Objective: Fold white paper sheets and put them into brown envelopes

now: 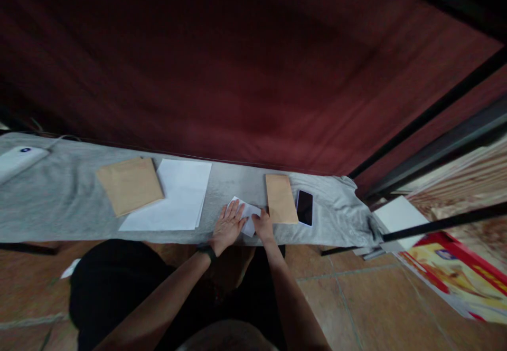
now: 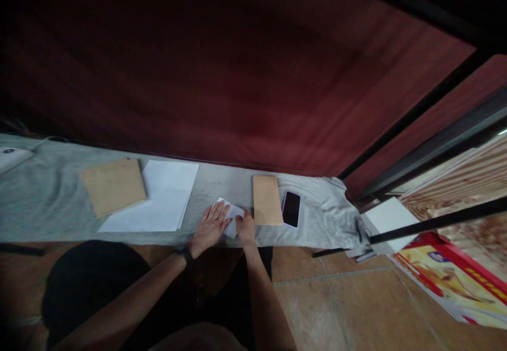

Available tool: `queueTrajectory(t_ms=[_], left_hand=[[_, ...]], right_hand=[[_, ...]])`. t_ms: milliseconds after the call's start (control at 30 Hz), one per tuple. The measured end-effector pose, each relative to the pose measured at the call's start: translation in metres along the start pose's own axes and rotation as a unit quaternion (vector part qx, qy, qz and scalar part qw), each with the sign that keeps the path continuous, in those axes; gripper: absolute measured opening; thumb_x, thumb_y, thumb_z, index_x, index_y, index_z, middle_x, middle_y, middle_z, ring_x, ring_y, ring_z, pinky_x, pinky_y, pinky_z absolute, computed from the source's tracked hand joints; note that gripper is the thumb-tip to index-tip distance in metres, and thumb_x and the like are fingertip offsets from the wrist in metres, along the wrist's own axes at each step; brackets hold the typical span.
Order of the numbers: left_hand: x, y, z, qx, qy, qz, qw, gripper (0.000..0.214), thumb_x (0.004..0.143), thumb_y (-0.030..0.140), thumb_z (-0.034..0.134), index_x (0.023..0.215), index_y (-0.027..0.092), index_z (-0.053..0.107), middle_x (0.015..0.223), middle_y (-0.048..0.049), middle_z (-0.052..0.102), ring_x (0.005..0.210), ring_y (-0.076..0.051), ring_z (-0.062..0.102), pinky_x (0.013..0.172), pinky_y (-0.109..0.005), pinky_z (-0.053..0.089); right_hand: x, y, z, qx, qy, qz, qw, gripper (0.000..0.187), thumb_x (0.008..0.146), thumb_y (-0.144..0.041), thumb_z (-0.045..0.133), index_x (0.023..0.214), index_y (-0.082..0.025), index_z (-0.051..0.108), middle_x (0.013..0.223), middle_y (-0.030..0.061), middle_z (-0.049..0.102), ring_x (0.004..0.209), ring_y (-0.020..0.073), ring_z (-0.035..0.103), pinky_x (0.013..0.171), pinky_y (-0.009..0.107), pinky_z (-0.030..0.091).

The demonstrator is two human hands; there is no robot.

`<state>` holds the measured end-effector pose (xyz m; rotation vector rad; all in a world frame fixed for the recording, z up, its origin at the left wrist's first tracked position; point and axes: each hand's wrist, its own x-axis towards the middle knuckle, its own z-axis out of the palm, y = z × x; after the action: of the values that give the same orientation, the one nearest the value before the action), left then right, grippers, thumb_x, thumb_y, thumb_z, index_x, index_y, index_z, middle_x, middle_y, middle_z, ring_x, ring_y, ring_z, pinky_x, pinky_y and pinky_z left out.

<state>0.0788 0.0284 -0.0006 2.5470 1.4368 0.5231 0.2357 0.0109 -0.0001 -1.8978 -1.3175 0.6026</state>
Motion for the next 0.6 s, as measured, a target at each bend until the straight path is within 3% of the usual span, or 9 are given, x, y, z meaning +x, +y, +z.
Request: queueTrajectory(t_ms=[200, 367, 500, 600], left_hand=[[-0.007, -0.015, -0.002, 0.01, 0.032, -0.053, 0.998, 0.061, 0.099, 0.04, 0.035, 0.151, 0.008, 0.041, 0.158, -0.0189, 0.038, 0.149, -0.03, 0.033, 0.122, -0.049, 0.023], [-0.015, -0.031, -0.008, -0.013, 0.059, -0.087, 0.994, 0.057, 0.098, 0.035, 0.036, 0.145, 0.005, 0.048, 0.153, -0.0221, 0.045, 0.146, -0.032, 0.038, 0.121, -0.051, 0.026], [-0.014, -0.04, -0.017, -0.128, 0.077, -0.104, 0.983, 0.046, 0.094, 0.035, 0.046, 0.13, 0.012, 0.061, 0.145, -0.0179, 0.056, 0.138, -0.03, 0.048, 0.117, -0.048, 0.035], [-0.006, -0.042, -0.022, -0.281, 0.118, -0.178, 0.936, 0.042, 0.087, 0.038, 0.056, 0.122, 0.017, 0.064, 0.128, -0.0141, 0.067, 0.121, -0.028, 0.06, 0.107, -0.046, 0.044]], right_hand=[[-0.004, 0.002, -0.004, 0.031, 0.008, 0.052, 0.998, 0.014, 0.081, -0.023, 0.059, 0.092, -0.019, 0.067, 0.086, 0.0083, 0.073, 0.083, 0.0243, 0.069, 0.074, 0.032, 0.054], [-0.004, 0.007, -0.01, 0.096, 0.013, 0.083, 0.992, 0.004, 0.076, -0.026, 0.062, 0.077, -0.022, 0.063, 0.073, 0.0036, 0.069, 0.077, 0.0222, 0.066, 0.071, 0.031, 0.053], [-0.008, 0.009, -0.007, 0.184, -0.004, 0.113, 0.976, 0.015, 0.074, -0.036, 0.062, 0.079, -0.022, 0.064, 0.072, 0.0026, 0.069, 0.07, 0.0202, 0.065, 0.061, 0.028, 0.052], [-0.015, 0.006, -0.003, 0.254, -0.018, 0.136, 0.957, 0.033, 0.076, -0.049, 0.059, 0.09, -0.02, 0.065, 0.079, 0.0046, 0.072, 0.07, 0.0202, 0.067, 0.055, 0.027, 0.053]])
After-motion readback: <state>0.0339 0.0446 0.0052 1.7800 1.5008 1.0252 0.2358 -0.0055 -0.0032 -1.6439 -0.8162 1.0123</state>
